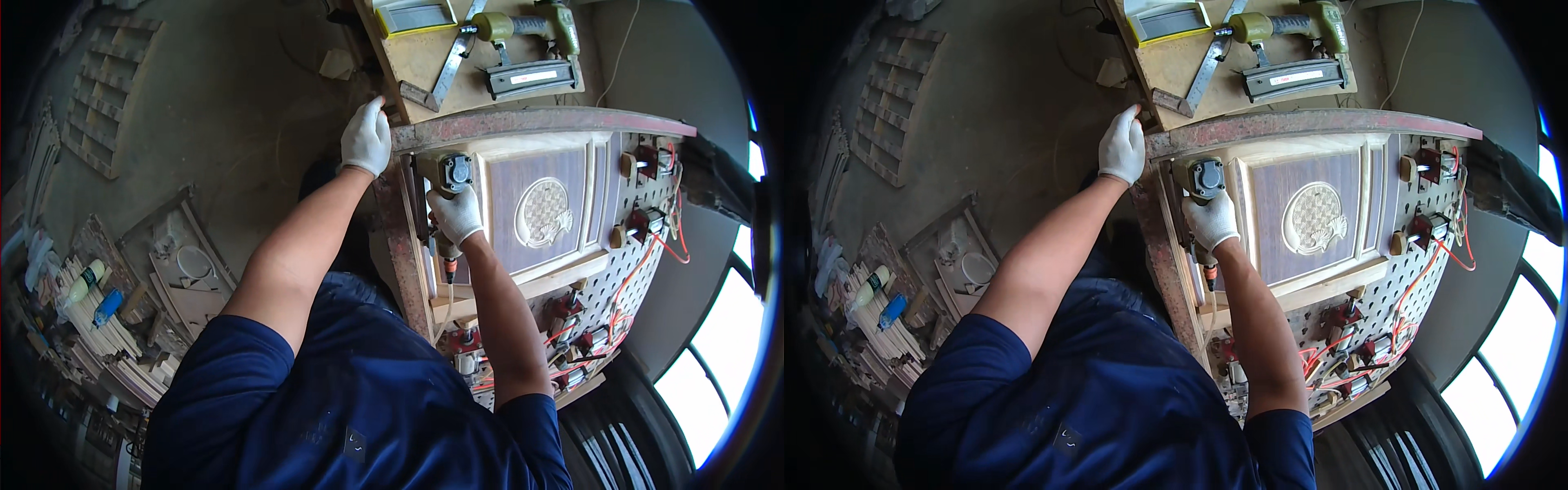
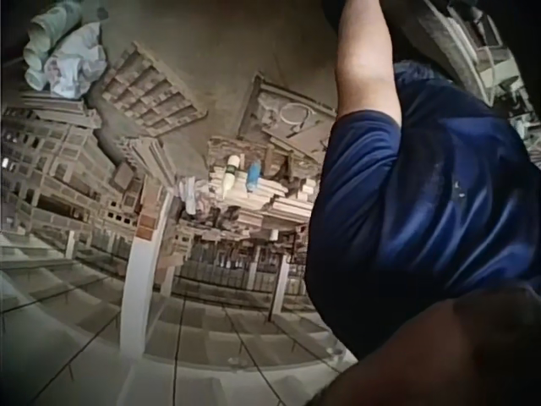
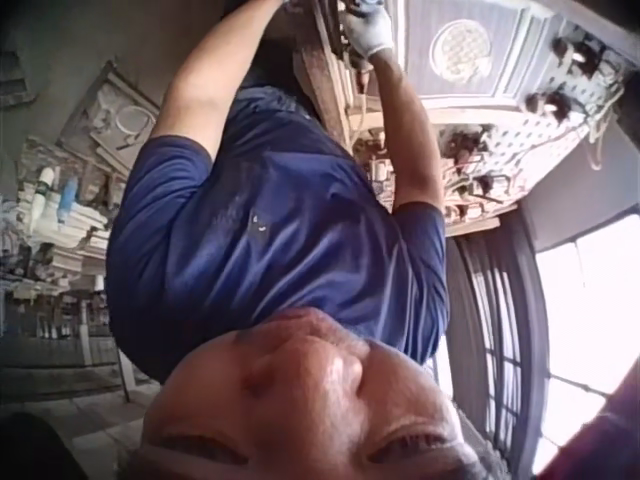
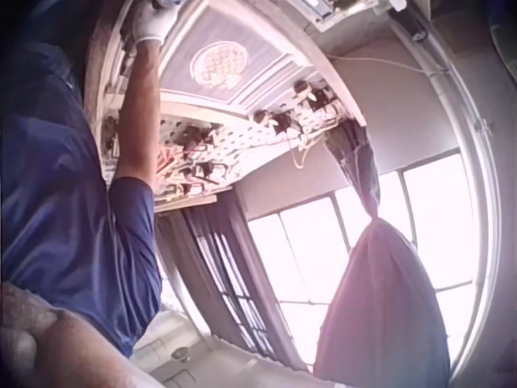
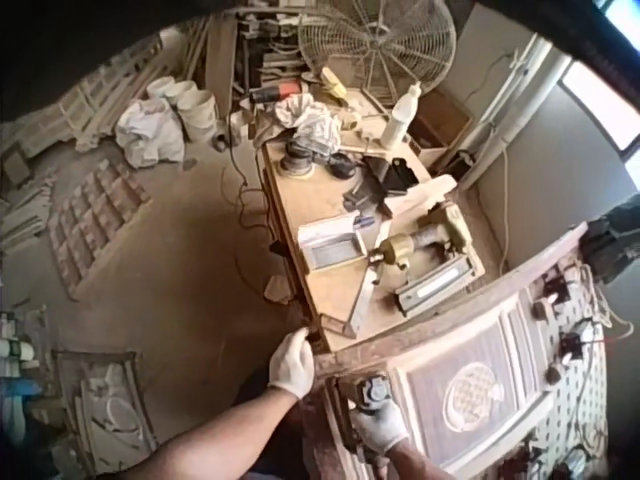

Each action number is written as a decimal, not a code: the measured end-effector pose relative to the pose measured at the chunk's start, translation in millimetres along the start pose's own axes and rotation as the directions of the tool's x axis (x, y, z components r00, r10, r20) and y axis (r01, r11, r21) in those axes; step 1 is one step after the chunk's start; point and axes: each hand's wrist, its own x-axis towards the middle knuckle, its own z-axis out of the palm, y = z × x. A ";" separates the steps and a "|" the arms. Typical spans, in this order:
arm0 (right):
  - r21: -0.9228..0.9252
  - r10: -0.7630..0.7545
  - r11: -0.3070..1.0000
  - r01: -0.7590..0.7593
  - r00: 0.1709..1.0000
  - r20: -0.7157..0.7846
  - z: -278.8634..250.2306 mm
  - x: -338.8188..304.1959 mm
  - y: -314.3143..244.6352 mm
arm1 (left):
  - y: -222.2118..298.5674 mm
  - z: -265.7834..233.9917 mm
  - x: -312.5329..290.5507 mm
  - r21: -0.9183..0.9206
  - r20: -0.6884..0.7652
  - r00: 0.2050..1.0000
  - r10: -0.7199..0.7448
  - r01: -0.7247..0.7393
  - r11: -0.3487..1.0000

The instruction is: Assembling and securing a decorative wooden panel using pneumatic clamps and a nail gun.

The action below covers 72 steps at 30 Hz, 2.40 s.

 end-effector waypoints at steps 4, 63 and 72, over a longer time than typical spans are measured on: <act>0.151 0.147 0.977 -0.152 0.988 0.045 -42.2 -45.8 -21.9 | -7.8 5.6 -4.9 0.073 -0.014 0.999 0.051 -0.050 0.996; 0.519 0.922 -0.332 0.787 0.156 0.354 86.8 -140.0 129.4 | 70.0 86.0 -106.6 -0.583 0.591 -0.757 0.279 -0.162 0.796; 0.575 0.901 -0.315 0.755 0.048 0.430 62.1 -125.0 119.7 | 71.7 90.7 -101.5 -0.529 0.592 -0.768 0.242 -0.144 0.836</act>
